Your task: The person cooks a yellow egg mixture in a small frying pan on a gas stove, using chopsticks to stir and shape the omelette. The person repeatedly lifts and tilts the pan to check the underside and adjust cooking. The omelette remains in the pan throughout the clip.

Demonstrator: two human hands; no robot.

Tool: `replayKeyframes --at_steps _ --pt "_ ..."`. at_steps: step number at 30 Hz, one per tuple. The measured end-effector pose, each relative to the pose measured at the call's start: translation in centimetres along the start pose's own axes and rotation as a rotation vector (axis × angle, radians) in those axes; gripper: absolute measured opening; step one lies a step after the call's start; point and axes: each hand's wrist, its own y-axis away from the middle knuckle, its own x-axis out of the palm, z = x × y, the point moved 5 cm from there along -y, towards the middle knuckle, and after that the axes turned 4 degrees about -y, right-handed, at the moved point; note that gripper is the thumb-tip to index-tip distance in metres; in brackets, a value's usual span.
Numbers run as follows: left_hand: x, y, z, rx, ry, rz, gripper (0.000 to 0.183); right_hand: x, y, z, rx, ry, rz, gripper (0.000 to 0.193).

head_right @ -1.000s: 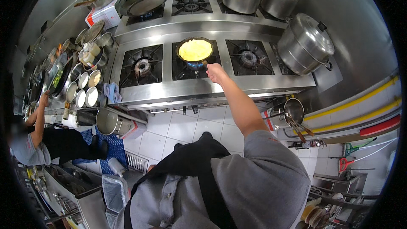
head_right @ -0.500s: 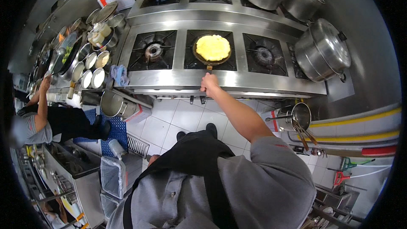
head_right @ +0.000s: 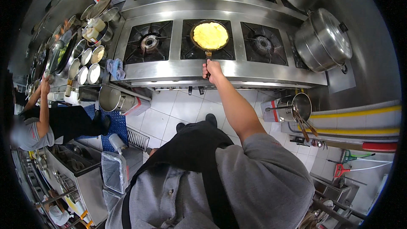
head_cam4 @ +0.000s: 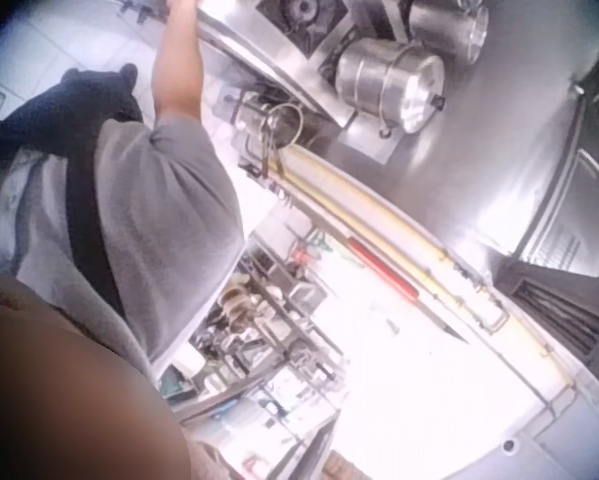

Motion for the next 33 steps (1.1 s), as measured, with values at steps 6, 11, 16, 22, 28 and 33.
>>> replayKeyframes --at_steps 6,11,16,22,28,33 --pt "2.2 -0.5 3.3 0.017 0.524 0.167 0.018 -0.2 0.1 -0.1 0.055 -0.051 0.052 0.031" --pt "1.9 -1.7 2.2 -0.985 1.31 0.535 0.021 -0.7 0.4 0.3 0.03 -0.022 0.028 0.031" --pt "3.6 1.1 2.7 -0.003 0.365 0.196 0.02 -0.2 0.5 0.1 0.069 -0.044 0.046 0.031" --pt "0.4 -0.5 0.5 -0.158 0.338 0.26 0.02 -0.6 0.3 0.3 0.055 -0.021 0.026 0.032" --pt "2.6 0.5 2.0 -0.087 0.422 0.197 0.021 -0.6 -0.1 0.1 0.074 -0.051 0.056 0.031" --pt "3.6 -0.6 2.9 -0.562 0.851 0.481 0.025 -0.7 0.0 0.3 0.066 -0.037 0.034 0.03"
